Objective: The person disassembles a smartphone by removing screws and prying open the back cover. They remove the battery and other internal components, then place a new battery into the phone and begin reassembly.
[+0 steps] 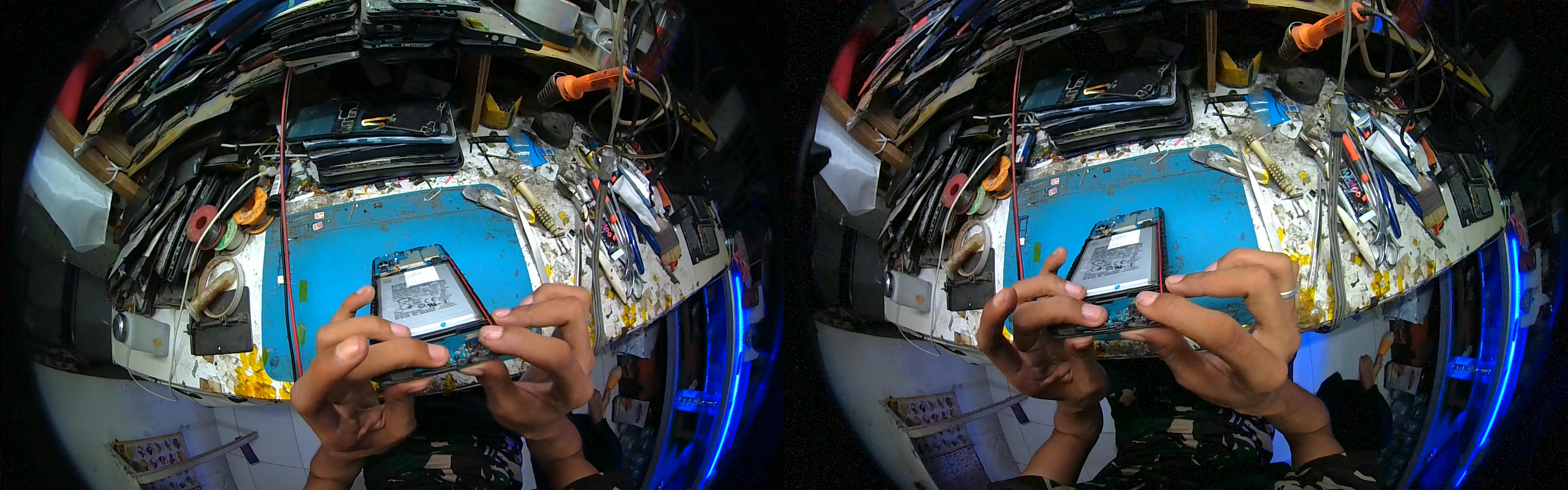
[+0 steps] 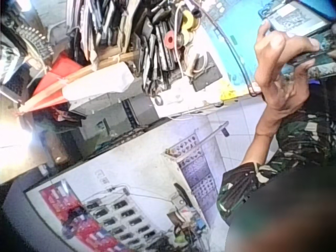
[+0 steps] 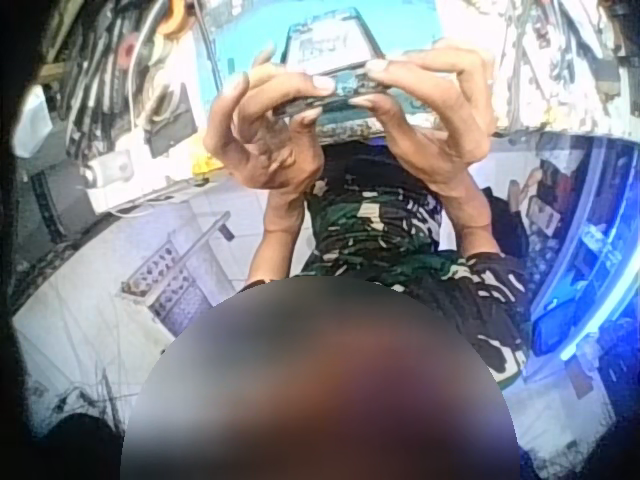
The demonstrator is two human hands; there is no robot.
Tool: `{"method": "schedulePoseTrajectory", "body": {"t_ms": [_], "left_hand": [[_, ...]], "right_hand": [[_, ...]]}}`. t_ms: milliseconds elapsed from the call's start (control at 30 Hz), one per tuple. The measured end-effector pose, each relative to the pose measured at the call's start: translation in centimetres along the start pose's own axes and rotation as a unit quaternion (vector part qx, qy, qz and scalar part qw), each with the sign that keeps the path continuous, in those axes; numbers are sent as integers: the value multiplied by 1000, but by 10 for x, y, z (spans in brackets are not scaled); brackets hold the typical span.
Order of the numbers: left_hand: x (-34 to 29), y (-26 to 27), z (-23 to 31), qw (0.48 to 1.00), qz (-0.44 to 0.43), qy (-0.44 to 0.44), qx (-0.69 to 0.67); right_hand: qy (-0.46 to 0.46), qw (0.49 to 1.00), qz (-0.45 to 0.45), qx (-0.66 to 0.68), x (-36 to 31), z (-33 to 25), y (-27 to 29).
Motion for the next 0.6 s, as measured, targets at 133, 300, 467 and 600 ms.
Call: {"method": "schedulePoseTrajectory", "body": {"t_ms": [133,300,467,600], "left_hand": [[-4,-2,-4,1000,1,-12,-1],[-18,0,-4,999,-15,7,-40],[-38,3,-3,994,-39,50,-86],[-56,-2,0,996,-28,71,-38]], "right_hand": [[7,1000,-16,3,-4,0,1],[-22,997,-18,77,-20,2,2],[-74,979,-14,189,-48,5,-1],[-105,972,-43,206,-66,5,2]]}}
Point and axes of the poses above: each hand's wrist, its own x-axis towards the middle knuckle, its own y-axis out of the back of the hand, z = x × y, the point moved 1 cm from there along x, towards the middle knuckle, and after that the axes turned 3 degrees about -z, right-handed, at the moved point
